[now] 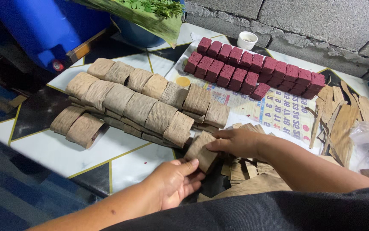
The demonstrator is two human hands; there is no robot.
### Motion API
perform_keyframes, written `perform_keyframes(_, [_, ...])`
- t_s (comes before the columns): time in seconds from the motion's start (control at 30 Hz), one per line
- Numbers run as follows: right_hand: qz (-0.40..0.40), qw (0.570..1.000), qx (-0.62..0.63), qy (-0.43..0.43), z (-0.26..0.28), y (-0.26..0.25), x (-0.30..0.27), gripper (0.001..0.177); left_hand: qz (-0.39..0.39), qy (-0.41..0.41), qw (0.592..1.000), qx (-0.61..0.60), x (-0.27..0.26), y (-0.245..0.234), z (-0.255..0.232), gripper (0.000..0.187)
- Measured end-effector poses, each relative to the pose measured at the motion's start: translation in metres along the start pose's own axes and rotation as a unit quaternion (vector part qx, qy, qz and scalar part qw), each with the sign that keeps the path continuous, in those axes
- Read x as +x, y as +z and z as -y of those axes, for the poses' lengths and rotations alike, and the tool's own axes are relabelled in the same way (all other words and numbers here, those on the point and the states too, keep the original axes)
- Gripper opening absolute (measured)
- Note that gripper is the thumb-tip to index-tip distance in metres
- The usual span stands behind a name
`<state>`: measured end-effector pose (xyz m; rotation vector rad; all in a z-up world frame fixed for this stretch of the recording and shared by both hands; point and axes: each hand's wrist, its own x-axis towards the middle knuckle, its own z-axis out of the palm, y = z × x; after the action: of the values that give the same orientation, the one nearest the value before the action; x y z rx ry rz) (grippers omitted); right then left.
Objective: The person wraps individual purple rectangular food blocks in dried leaves. They pick up a leaf, place a block on it, fold the leaf around the block, and set the wrapped item aside. The process is repeated for multiple blocks.
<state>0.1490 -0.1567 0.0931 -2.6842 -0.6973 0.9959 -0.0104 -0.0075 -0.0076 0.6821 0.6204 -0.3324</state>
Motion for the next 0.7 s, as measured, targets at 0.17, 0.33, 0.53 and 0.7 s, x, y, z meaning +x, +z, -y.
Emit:
perform_keyframes(0.17, [0.01, 0.999, 0.035, -0.006, 0.003, 0.003, -0.013, 0.074, 0.011, -0.006, 1.0, 0.007, -0.001, -0.006, 0.004, 0.021])
perform_keyframes(0.33, [0.012, 0.999, 0.038, -0.003, 0.015, 0.007, -0.02, 0.069, 0.009, -0.013, 1.0, 0.018, -0.01, -0.011, -0.002, 0.02])
perform_keyframes(0.53, [0.003, 1.0, 0.027, -0.013, 0.032, 0.025, -0.026, 0.064, 0.022, -0.041, 0.998, 0.032, -0.032, -0.03, -0.01, 0.023])
perform_keyframes(0.7, [-0.014, 0.998, 0.062, -0.027, 0.05, 0.047, -0.036, 0.058, 0.035, -0.054, 0.996, 0.062, -0.05, -0.057, -0.011, 0.025])
